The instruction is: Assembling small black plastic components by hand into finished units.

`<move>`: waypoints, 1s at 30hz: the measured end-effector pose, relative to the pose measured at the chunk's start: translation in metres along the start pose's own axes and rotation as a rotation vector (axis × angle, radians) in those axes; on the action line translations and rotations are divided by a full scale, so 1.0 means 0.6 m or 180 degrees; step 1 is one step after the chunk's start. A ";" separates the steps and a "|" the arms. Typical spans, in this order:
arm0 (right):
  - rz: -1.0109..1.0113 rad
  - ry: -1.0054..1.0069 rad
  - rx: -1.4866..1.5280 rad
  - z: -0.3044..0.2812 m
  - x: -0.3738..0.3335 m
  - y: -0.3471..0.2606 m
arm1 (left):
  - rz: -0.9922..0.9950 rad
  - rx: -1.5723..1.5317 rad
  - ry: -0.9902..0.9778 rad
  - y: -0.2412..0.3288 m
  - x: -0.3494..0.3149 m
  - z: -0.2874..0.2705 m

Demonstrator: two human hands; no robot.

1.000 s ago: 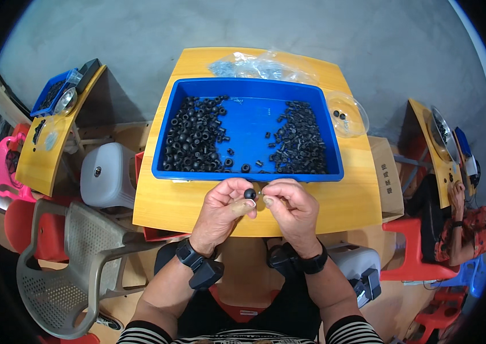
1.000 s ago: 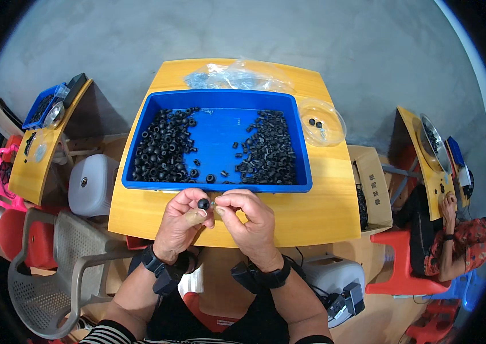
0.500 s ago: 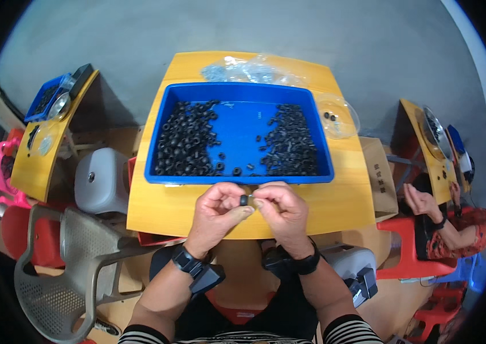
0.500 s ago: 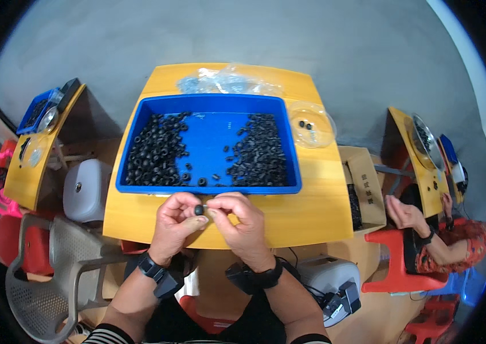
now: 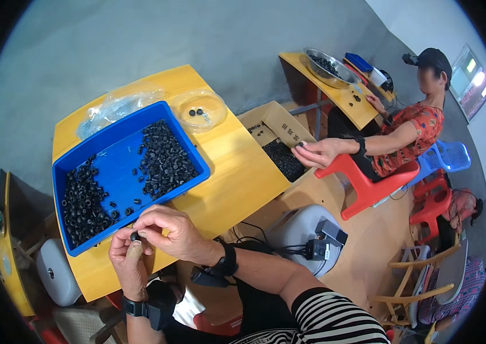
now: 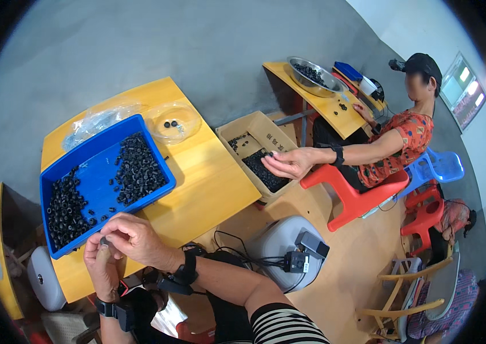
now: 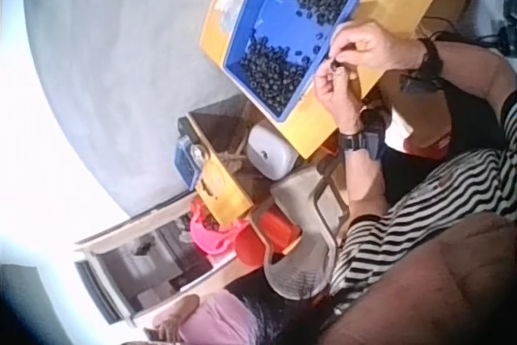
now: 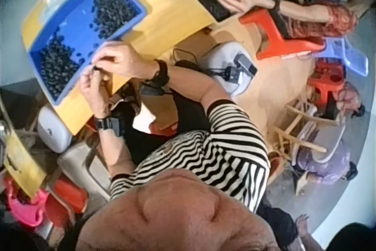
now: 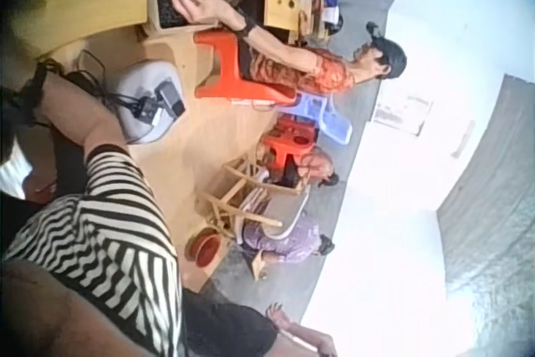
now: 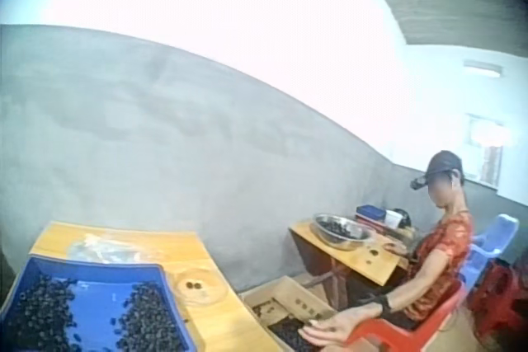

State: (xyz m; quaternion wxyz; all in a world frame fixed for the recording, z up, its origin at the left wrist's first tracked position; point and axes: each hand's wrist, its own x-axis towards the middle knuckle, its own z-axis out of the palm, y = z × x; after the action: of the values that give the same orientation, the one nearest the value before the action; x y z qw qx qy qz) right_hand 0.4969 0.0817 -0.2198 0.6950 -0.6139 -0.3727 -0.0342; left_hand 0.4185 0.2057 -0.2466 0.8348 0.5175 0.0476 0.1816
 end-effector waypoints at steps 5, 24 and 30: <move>-0.0110 0.0064 -0.0073 -0.013 -0.003 -0.002 | 0.0046 0.0063 -0.0053 -0.006 0.001 0.012; 0.0165 0.0527 -0.0192 -0.084 -0.019 0.002 | -0.0106 0.0256 -0.0159 -0.036 0.009 0.057; 0.0050 0.0480 -0.0228 -0.084 -0.016 0.003 | -0.0110 0.0247 -0.0194 -0.037 0.011 0.053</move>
State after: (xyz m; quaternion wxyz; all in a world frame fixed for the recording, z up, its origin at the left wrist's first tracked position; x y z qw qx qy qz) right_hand 0.5148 0.0342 -0.2253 0.6989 -0.6369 -0.3131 -0.0882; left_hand 0.4390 0.1721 -0.2509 0.8182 0.5539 0.0381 0.1494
